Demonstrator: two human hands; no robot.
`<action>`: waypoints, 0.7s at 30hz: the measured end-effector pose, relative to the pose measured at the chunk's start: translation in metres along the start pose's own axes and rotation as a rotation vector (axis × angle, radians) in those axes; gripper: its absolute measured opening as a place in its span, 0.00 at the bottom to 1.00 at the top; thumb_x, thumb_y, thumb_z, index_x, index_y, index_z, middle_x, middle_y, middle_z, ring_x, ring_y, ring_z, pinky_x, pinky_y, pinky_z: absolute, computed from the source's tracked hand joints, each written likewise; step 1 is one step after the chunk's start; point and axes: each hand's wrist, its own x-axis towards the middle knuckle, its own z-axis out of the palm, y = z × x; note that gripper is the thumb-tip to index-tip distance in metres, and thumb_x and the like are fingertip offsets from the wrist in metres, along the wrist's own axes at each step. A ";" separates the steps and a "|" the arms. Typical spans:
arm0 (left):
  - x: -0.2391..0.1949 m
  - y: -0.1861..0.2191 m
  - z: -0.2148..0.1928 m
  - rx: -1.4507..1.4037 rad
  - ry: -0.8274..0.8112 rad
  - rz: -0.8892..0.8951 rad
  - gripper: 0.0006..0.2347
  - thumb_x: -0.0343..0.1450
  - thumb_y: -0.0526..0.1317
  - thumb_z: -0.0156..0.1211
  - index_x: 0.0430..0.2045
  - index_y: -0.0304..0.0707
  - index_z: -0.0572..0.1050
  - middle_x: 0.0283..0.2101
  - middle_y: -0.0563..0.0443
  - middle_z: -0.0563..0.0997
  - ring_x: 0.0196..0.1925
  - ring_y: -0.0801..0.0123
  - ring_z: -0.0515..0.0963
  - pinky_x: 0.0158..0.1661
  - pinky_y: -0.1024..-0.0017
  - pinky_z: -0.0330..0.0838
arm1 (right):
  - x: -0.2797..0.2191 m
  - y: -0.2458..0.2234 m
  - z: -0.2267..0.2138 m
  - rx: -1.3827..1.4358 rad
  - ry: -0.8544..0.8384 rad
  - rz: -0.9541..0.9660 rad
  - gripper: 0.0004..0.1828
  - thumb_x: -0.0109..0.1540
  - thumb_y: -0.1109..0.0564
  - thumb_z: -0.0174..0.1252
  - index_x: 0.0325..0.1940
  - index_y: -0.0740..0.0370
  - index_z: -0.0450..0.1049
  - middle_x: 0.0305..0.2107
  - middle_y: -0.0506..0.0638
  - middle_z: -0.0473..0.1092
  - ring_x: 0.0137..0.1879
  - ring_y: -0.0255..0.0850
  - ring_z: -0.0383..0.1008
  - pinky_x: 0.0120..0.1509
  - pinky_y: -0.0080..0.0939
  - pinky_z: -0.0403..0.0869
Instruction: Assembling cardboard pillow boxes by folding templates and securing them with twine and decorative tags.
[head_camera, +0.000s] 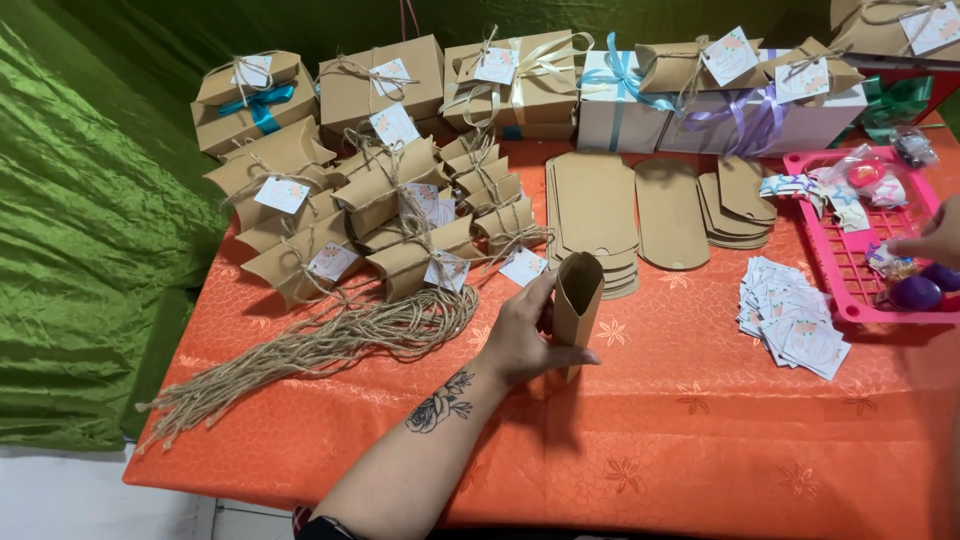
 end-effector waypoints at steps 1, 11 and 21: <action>0.000 0.000 0.001 0.000 -0.001 -0.001 0.47 0.50 0.63 0.72 0.65 0.45 0.64 0.44 0.57 0.75 0.29 0.70 0.67 0.30 0.73 0.68 | -0.015 -0.003 0.004 0.000 -0.001 0.001 0.33 0.53 0.56 0.79 0.10 0.66 0.59 0.04 0.57 0.54 0.11 0.45 0.51 0.23 0.49 0.51; -0.002 0.002 0.004 0.073 0.011 0.104 0.42 0.53 0.64 0.70 0.61 0.48 0.66 0.44 0.59 0.73 0.24 0.72 0.63 0.29 0.71 0.65 | -0.111 -0.093 -0.017 0.154 0.125 -0.254 0.28 0.56 0.64 0.75 0.55 0.82 0.72 0.42 0.75 0.73 0.43 0.65 0.77 0.48 0.56 0.78; -0.005 0.021 0.004 0.200 0.068 0.251 0.40 0.54 0.66 0.67 0.57 0.46 0.66 0.55 0.50 0.77 0.52 0.57 0.81 0.48 0.59 0.77 | -0.328 -0.407 -0.140 0.239 -0.061 -1.074 0.16 0.58 0.60 0.64 0.50 0.53 0.78 0.42 0.43 0.75 0.42 0.36 0.77 0.44 0.37 0.74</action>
